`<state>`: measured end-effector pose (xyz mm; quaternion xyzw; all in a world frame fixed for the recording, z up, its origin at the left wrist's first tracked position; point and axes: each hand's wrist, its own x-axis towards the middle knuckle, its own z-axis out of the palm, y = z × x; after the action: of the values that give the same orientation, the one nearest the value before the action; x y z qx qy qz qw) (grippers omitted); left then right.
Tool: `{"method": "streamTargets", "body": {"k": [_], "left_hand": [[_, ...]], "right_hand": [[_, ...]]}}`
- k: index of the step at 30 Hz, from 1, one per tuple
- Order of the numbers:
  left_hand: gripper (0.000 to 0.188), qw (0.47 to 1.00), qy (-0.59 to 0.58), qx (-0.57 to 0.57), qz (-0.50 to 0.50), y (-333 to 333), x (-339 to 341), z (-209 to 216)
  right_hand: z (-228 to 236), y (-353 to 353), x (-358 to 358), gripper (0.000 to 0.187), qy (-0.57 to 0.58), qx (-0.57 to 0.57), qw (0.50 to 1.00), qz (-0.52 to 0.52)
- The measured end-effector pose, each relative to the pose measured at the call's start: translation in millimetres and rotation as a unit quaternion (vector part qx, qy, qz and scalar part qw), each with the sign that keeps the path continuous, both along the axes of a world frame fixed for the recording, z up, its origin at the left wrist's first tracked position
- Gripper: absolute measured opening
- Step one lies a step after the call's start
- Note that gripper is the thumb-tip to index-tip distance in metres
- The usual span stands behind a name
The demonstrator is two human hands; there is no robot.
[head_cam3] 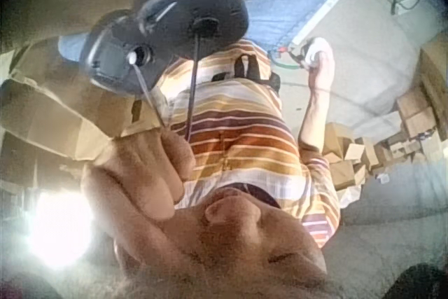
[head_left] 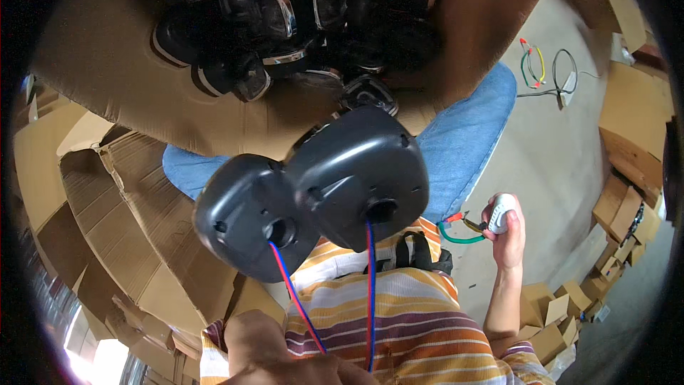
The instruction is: The person sorts and inspects car side mirrors from large cardboard boxes by hand.
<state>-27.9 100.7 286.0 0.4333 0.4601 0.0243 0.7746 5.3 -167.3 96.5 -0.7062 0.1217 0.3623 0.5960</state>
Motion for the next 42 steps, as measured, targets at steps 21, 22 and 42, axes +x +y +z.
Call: {"method": "streamTargets", "body": {"k": [21,22,42], "left_hand": [[0.032,0.978,-0.132,0.021,-0.159,49,-43,-50],[0.034,0.949,-0.290,-0.061,-0.103,34,-47,-67],[0.023,0.641,0.137,0.431,-0.620,-65,128,-382]], "right_hand": [[-3,8,5,0.044,-0.041,-0.011,0.999,-0.023],[-3,7,6,0.044,-0.041,-0.012,0.999,-0.028],[-18,-15,15,0.044,0.000,0.041,0.998,-0.041]]}}
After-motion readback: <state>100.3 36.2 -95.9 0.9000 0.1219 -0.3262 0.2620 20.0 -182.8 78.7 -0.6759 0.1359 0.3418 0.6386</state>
